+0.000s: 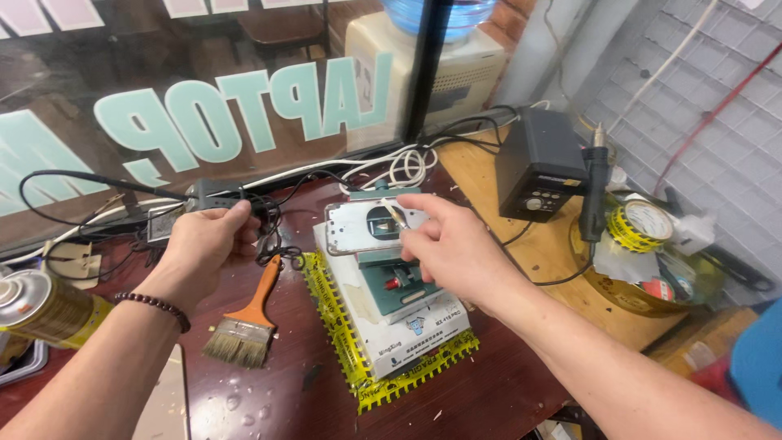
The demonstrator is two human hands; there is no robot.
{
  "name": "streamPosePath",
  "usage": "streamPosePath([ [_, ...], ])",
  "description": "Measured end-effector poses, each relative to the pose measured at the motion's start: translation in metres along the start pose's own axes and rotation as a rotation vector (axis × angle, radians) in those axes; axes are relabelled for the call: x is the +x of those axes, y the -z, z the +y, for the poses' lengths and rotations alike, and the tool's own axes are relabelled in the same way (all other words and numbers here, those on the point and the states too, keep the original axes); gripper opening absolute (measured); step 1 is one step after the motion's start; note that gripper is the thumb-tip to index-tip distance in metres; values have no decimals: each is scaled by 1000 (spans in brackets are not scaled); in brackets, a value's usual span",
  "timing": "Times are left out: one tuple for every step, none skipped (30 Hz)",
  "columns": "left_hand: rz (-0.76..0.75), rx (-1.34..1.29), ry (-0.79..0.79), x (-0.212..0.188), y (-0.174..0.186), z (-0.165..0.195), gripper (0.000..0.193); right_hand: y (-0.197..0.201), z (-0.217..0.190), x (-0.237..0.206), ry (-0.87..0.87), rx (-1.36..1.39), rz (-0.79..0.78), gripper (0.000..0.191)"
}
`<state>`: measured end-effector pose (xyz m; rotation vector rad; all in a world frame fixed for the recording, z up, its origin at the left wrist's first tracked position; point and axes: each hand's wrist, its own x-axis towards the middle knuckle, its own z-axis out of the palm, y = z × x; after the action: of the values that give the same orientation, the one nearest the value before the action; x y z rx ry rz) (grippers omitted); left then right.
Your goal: The person uses a hot air gun and a metal tool to work on a smartphone back cover clamped in a holder. They then use a brush to clean the surface and wipe it with a cloth. The person also handles a separate smartphone back cover and wipes it with a cloth.
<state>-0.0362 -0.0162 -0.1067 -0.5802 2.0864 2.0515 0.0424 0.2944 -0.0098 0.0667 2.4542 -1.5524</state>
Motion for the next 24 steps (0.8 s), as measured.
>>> streamPosePath([
  [18,50,6,-1,12,-10,19,-6,-1,-2,23,-35,-48,52],
  [32,101,10,-1,24,-20,18,-14,-2,-2,46,-70,-92,56],
  [42,148,11,-2,33,-29,29,-23,-3,-2,33,-16,-206,50],
  [46,152,60,-5,42,-41,32,-34,-2,-4,19,35,-321,44],
  [53,155,109,-12,51,-54,34,-45,0,-7,4,87,-438,39],
  [68,159,161,-22,60,-67,36,-61,3,-7,-53,49,-452,36],
  [68,203,224,-33,64,-83,32,-80,9,-7,-107,10,-473,34],
  [64,244,286,-43,65,-97,28,-98,16,-6,-159,-33,-490,32],
  [23,235,364,-56,69,-109,27,-114,25,-2,-238,-3,-514,31],
  [-21,221,443,-68,71,-121,26,-131,35,5,-321,23,-537,29],
  [-33,217,448,-78,70,-131,25,-147,47,13,-406,44,-560,28],
  [-42,213,451,-88,72,-139,25,-161,59,22,-473,63,-568,27],
  [-48,209,453,-96,74,-144,24,-173,72,32,-537,79,-576,26],
  [-28,223,461,-101,76,-147,24,-185,84,42,-603,93,-583,26],
  [-14,238,469,-104,77,-150,24,-197,96,50,-629,113,-564,28],
  [-6,254,477,-107,81,-151,24,-208,108,58,-658,132,-541,31],
  [-1,212,467,-109,86,-152,24,-217,118,64,-686,152,-517,34],
  [5,172,454,-110,92,-152,23,-226,125,70,-687,183,-486,34],
  [10,132,438,-111,100,-152,23,-234,131,75,-686,214,-452,35],
  [81,196,427,-114,113,-153,20,-240,135,79,-688,246,-416,35],
  [150,261,417,-116,129,-152,17,-245,136,81,-644,206,-396,36],
  [220,326,407,-119,148,-152,16,-250,135,81,-597,167,-376,38],
  [311,476,461,-123,173,-152,17,-254,132,81,-550,129,-354,40],
  [399,627,512,-131,201,-153,20,-258,127,79,-526,90,-382,41],
])
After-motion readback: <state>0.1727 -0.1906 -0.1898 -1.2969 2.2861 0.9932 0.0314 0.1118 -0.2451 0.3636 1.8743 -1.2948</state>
